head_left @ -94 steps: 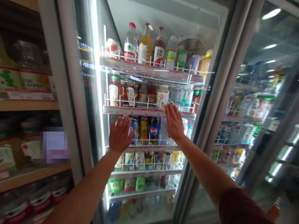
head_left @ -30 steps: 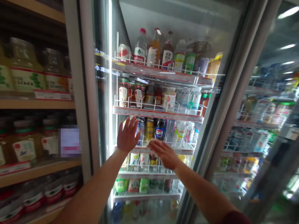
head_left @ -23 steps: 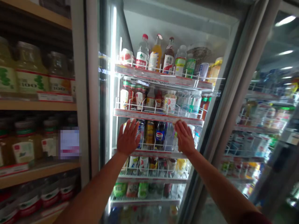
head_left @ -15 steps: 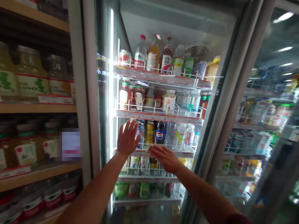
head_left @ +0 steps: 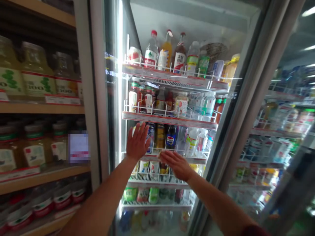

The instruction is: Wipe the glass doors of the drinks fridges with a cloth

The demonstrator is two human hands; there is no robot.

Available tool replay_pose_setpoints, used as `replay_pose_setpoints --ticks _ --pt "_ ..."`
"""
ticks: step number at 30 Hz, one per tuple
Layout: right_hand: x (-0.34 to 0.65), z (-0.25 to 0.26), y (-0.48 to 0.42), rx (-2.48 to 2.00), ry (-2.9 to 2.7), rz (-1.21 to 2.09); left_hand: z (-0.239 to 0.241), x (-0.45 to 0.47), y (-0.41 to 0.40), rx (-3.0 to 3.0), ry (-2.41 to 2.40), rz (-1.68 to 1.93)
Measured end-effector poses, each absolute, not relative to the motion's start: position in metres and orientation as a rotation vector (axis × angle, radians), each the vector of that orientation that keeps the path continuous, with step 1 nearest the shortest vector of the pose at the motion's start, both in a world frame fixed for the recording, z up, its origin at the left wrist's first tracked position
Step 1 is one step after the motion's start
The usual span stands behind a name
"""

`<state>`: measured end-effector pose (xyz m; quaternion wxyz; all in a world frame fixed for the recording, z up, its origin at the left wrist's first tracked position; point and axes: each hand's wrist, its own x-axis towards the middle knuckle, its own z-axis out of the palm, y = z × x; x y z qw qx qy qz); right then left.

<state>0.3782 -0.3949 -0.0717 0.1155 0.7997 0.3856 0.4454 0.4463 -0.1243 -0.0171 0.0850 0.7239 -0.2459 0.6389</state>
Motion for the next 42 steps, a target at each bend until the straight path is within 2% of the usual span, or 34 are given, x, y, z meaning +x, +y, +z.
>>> replay_pose_setpoints --ticks 2,5,8,10,15,17,19,22,28,34,36,40,42 --pt "0.374 -0.072 -0.425 2.313 1.119 1.335 -0.017 0.446 -0.125 2.17 -0.722 1.91" --pt "0.381 -0.03 -0.455 2.33 0.831 1.715 -0.017 0.446 -0.125 2.155 -0.725 1.916" --pt "0.39 0.002 -0.435 2.382 0.564 1.969 -0.017 0.447 -0.125 2.147 -0.72 1.934" --pt "0.392 -0.007 -0.407 2.437 0.575 1.912 -0.018 0.448 -0.124 2.161 -0.722 1.95" --pt "0.381 -0.059 -0.402 2.345 1.094 1.365 -0.017 0.447 -0.124 2.152 -0.729 1.961" --pt "0.382 -0.045 -0.419 2.361 0.998 1.48 -0.017 0.447 -0.124 2.158 -0.726 1.965" --pt "0.388 -0.016 -0.424 2.4 0.768 1.736 -0.017 0.447 -0.125 2.172 -0.714 1.965" --pt "0.396 0.01 -0.401 2.455 0.524 1.929 -0.017 0.447 -0.125 2.177 -0.716 1.973" --pt "0.387 -0.027 -0.394 2.343 1.063 1.424 -0.016 0.449 -0.124 2.162 -0.718 2.001" --pt "0.393 0.03 -0.403 2.413 0.567 1.954 -0.016 0.45 -0.125 2.149 -0.73 2.02" --pt "0.394 0.02 -0.388 2.427 0.644 1.896 -0.016 0.449 -0.124 2.149 -0.724 2.035" --pt "0.389 -0.013 -0.385 2.317 1.091 1.451 -0.015 0.447 -0.124 2.161 -0.721 2.031" --pt "0.39 -0.001 -0.393 2.333 1.002 1.519 -0.014 0.446 -0.125 2.151 -0.726 2.043"
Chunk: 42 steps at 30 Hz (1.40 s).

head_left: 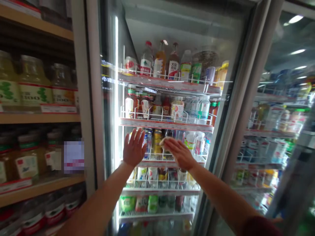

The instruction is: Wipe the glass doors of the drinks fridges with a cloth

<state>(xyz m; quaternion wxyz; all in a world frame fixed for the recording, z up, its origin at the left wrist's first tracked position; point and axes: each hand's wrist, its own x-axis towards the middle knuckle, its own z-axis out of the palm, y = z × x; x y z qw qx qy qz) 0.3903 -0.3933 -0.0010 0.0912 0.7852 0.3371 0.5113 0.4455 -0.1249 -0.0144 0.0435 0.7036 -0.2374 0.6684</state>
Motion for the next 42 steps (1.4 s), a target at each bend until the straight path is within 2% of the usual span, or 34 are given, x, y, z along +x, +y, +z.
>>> replay_pose_setpoints --ticks 3,5,9,11,16,18,21,24,26,29,31,37,39,42 --pt "0.399 0.038 -0.388 2.444 0.596 1.823 -0.012 0.443 -0.123 2.115 -0.729 2.054" --pt "0.403 0.046 -0.374 2.501 0.481 1.838 -0.007 0.44 -0.118 2.105 -0.748 2.027" --pt "0.394 0.007 -0.367 2.344 1.049 1.39 0.011 0.44 -0.103 2.121 -0.747 1.961" --pt "0.387 -0.002 -0.383 2.271 1.171 1.296 0.019 0.443 -0.097 2.147 -0.74 1.936" --pt "0.395 0.046 -0.393 2.447 0.593 1.852 0.022 0.453 -0.095 2.155 -0.734 1.948" --pt "0.402 0.05 -0.369 2.484 0.505 1.913 0.02 0.454 -0.095 2.149 -0.736 1.98" --pt "0.404 0.024 -0.34 2.418 0.822 1.644 0.019 0.454 -0.095 2.15 -0.747 1.958" --pt "0.398 0.013 -0.35 2.288 1.109 1.361 0.019 0.453 -0.094 2.173 -0.742 1.878" --pt "0.397 0.03 -0.37 2.35 0.981 1.468 0.019 0.453 -0.093 2.186 -0.733 1.867" --pt "0.402 0.064 -0.386 2.464 0.533 1.862 0.019 0.453 -0.094 2.172 -0.739 1.889" --pt "0.405 0.064 -0.379 2.47 0.408 1.974 0.02 0.453 -0.094 2.176 -0.738 1.858" --pt "0.393 0.007 -0.39 2.293 1.096 1.34 0.02 0.451 -0.094 2.186 -0.731 1.805" --pt "0.388 0.019 -0.422 2.302 0.974 1.462 0.02 0.451 -0.094 2.183 -0.732 1.839" --pt "0.389 0.046 -0.461 2.313 0.597 1.903 0.02 0.452 -0.095 2.172 -0.72 1.882"
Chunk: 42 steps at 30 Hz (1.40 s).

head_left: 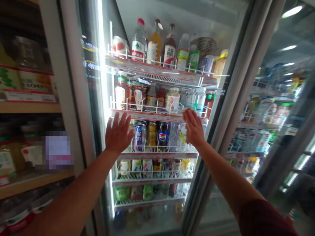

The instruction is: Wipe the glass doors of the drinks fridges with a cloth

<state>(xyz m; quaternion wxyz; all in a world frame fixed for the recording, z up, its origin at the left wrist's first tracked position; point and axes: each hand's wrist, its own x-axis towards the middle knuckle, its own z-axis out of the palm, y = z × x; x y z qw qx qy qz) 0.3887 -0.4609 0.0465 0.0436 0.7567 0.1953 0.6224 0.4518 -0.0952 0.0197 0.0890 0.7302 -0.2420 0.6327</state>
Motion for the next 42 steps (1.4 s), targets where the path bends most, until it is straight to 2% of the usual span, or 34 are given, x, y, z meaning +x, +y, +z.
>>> replay_pose_setpoints --ticks 2,4,5,8,10,14,16,18,21,23,25,28,30,32,35,37,39,42 --pt "0.39 0.04 -0.467 2.296 0.433 2.103 0.019 0.452 -0.095 2.17 -0.71 1.885" --pt "0.388 0.005 -0.461 2.312 0.428 2.099 0.019 0.452 -0.095 2.172 -0.712 1.877" --pt "0.386 -0.018 -0.458 2.324 0.475 2.034 0.019 0.452 -0.095 2.176 -0.712 1.869" --pt "0.379 -0.064 -0.458 2.278 0.868 1.564 0.019 0.453 -0.094 2.179 -0.722 1.858" --pt "0.379 -0.053 -0.469 2.271 0.876 1.529 0.019 0.453 -0.094 2.168 -0.729 1.869" --pt "0.394 0.025 -0.481 2.292 0.428 2.115 0.018 0.455 -0.094 2.147 -0.737 1.935" --pt "0.401 0.035 -0.466 2.284 0.32 2.266 0.018 0.454 -0.094 2.149 -0.745 1.963" --pt "0.4 0.006 -0.445 2.341 0.423 2.127 0.018 0.453 -0.094 2.146 -0.747 1.958" --pt "0.388 -0.061 -0.423 2.331 0.93 1.543 0.018 0.452 -0.094 2.135 -0.76 1.896" --pt "0.381 -0.079 -0.422 2.228 1.179 1.293 0.017 0.452 -0.094 2.128 -0.773 1.889" --pt "0.381 -0.06 -0.425 2.232 1.158 1.341 0.017 0.453 -0.094 2.127 -0.773 1.915" --pt "0.39 -0.004 -0.416 2.383 0.784 1.709 0.018 0.454 -0.094 2.14 -0.758 1.899" --pt "0.395 0.009 -0.398 2.453 0.598 1.846 0.019 0.452 -0.094 2.163 -0.744 1.838" --pt "0.395 -0.012 -0.38 2.467 0.711 1.735 0.019 0.449 -0.094 2.191 -0.731 1.777" --pt "0.385 -0.072 -0.373 2.336 1.2 1.251 0.01 0.44 -0.094 2.21 -0.738 1.761" --pt "0.379 -0.09 -0.383 2.276 1.332 1.061 -0.003 0.437 -0.093 2.22 -0.797 1.776" --pt "0.38 -0.074 -0.396 2.302 1.259 1.16 -0.018 0.437 -0.094 2.224 -0.84 1.782" --pt "0.39 -0.019 -0.401 2.411 0.839 1.676 -0.034 0.444 -0.096 2.224 -0.777 1.806"
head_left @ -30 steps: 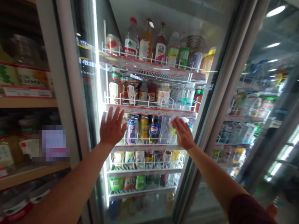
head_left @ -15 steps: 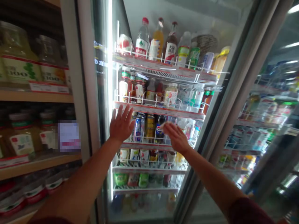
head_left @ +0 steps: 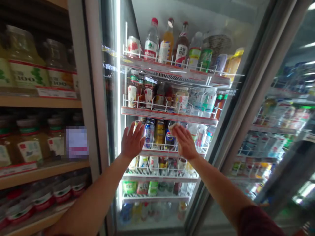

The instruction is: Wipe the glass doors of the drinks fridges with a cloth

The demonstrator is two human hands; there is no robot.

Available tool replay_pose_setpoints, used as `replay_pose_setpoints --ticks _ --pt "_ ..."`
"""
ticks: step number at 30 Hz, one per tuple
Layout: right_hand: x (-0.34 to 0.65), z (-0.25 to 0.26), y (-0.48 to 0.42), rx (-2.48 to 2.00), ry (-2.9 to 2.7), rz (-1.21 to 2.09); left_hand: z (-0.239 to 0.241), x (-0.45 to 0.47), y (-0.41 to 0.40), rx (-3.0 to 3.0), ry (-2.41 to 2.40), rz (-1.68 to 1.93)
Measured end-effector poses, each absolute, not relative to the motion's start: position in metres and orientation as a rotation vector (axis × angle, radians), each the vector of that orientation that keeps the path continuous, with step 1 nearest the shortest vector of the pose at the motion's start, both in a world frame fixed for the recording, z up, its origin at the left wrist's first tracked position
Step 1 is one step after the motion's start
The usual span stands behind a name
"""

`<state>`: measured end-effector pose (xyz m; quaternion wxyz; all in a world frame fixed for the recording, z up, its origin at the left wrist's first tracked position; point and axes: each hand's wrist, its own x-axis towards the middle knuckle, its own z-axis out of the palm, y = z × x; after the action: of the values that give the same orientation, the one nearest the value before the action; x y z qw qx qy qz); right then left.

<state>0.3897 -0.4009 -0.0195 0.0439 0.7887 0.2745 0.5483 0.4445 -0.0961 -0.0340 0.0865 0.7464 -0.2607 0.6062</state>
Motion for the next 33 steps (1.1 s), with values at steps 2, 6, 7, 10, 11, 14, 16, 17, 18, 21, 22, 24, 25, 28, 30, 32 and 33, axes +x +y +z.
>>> replay_pose_setpoints --ticks 2,6,7,10,11,14,16,17,18,21,22,24,25,28,30,32,33 --pt "0.397 -0.003 -0.39 2.452 0.556 1.919 -0.038 0.45 -0.098 2.232 -0.738 1.823" --pt "0.396 -0.065 -0.368 2.401 0.906 1.582 -0.039 0.454 -0.098 2.217 -0.762 1.788" --pt "0.392 -0.087 -0.368 2.349 1.072 1.406 -0.039 0.453 -0.098 2.215 -0.765 1.776" --pt "0.381 -0.113 -0.381 2.262 1.312 1.083 -0.039 0.452 -0.099 2.238 -0.752 1.725" --pt "0.381 -0.105 -0.386 2.289 1.292 1.092 -0.039 0.452 -0.099 2.246 -0.749 1.713" --pt "0.39 -0.052 -0.39 2.463 0.979 1.443 -0.039 0.451 -0.099 2.224 -0.746 1.728" --pt "0.397 -0.027 -0.379 2.541 0.688 1.711 -0.038 0.451 -0.098 2.21 -0.758 1.757" --pt "0.4 -0.026 -0.372 2.548 0.617 1.777 -0.038 0.452 -0.098 2.208 -0.765 1.774" --pt "0.4 -0.031 -0.366 2.534 0.641 1.774 -0.038 0.452 -0.098 2.209 -0.768 1.794" --pt "0.395 -0.068 -0.367 2.372 1.051 1.451 -0.037 0.452 -0.097 2.221 -0.755 1.847" --pt "0.392 -0.076 -0.375 2.305 1.163 1.351 -0.037 0.452 -0.097 2.219 -0.751 1.858" --pt "0.388 -0.073 -0.396 2.247 1.21 1.338 -0.037 0.451 -0.097 2.219 -0.749 1.867" --pt "0.388 -0.06 -0.406 2.265 1.14 1.436 -0.037 0.451 -0.098 2.216 -0.752 1.87" --pt "0.396 -0.003 -0.414 2.377 0.721 1.88 -0.037 0.45 -0.099 2.221 -0.757 1.874" --pt "0.403 0.021 -0.397 2.434 0.513 2.065 -0.036 0.45 -0.099 2.218 -0.757 1.874" --pt "0.405 0.019 -0.374 2.47 0.525 2.048 -0.035 0.45 -0.099 2.19 -0.771 1.87" --pt "0.403 0.01 -0.366 2.47 0.629 1.95 -0.035 0.45 -0.099 2.176 -0.778 1.859"
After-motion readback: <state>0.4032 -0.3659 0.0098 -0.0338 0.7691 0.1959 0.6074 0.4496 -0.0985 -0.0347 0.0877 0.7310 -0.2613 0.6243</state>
